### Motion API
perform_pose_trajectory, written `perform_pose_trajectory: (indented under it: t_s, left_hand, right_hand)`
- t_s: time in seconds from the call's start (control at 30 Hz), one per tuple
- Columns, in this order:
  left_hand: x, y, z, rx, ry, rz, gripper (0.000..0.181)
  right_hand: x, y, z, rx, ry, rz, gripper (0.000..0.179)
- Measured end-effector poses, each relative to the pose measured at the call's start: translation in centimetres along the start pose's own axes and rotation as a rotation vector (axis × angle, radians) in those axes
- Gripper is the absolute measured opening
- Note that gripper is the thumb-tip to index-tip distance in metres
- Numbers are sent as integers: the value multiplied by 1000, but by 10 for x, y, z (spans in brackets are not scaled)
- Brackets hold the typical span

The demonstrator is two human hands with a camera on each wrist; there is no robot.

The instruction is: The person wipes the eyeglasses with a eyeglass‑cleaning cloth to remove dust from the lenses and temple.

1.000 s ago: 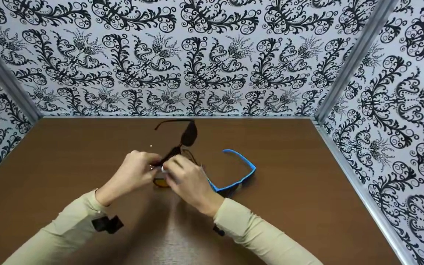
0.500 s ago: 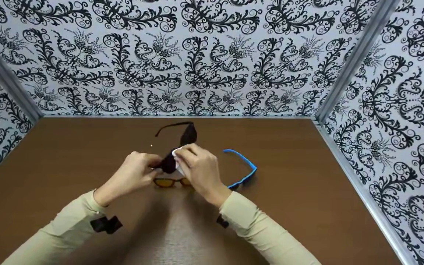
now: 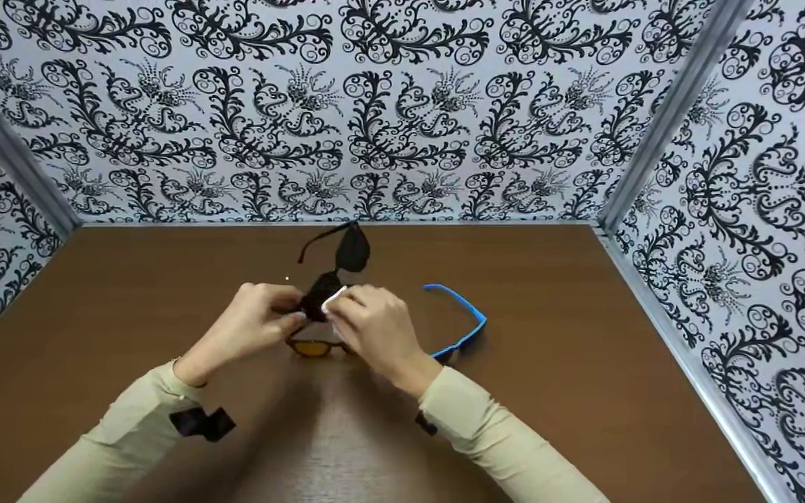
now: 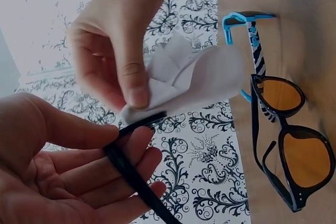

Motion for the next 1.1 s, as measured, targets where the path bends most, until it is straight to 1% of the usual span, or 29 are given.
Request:
perform_pose_trajectory:
  t_s: [0.1,0.17,0.27,0.33,0.4,0.47,0.57,0.67,0.77,0.9,1.0,1.03,1.1]
  left_hand:
    - [0,1,-1,-7,23,19,10]
    - [0,3,-3,-9,34,33,11]
    - [1,5,-6,-10,35,31,12]
    - [1,6,-8,-18,25,21,12]
    - [2,7,-8,-23,19,12,12]
    - [3,8,-8,-31,14,7,12]
    - [4,9,-6,-43,4,2,12]
    - [3,9,-3,-56,-7,4,13]
    - [3,9,0,-68,-9,6,13]
    - [3,10,1,-76,5,16,12]
    - [3,13,-1,-79,23,38,11]
    - [3,14,-1,-76,28,44,11]
    - [3,15,-2,-79,35,48,11]
  right_hand:
    - [1,-2,-8,-3,98,-16,11]
    - [2,-4,-12,12,145,-38,11]
    - [4,-5,-13,45,166,-59,11]
    - [5,-5,-11,59,152,-63,11]
    - [5,-5,-7,75,118,-61,12]
    - [5,-4,-1,84,61,-59,14]
    - [5,-3,6,99,-27,-36,16]
    - [3,-2,9,119,-53,-10,19]
    - [-1,-2,4,97,-14,-3,20]
    - [-3,-3,-8,47,87,-8,16]
    - [-2,-5,-15,58,161,-8,11]
    - [0,-5,-16,67,176,-12,11]
    - [2,-6,-15,80,180,-18,11]
Point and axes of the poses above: each hand's wrist, its own x-axis towards the middle knuckle, its own y-axis out of the palm, z = x × y, the point moved 4 cm from there along x, towards the middle knuckle, and after that the axes turned 8 degrees about -x, right-handed, at the moved point
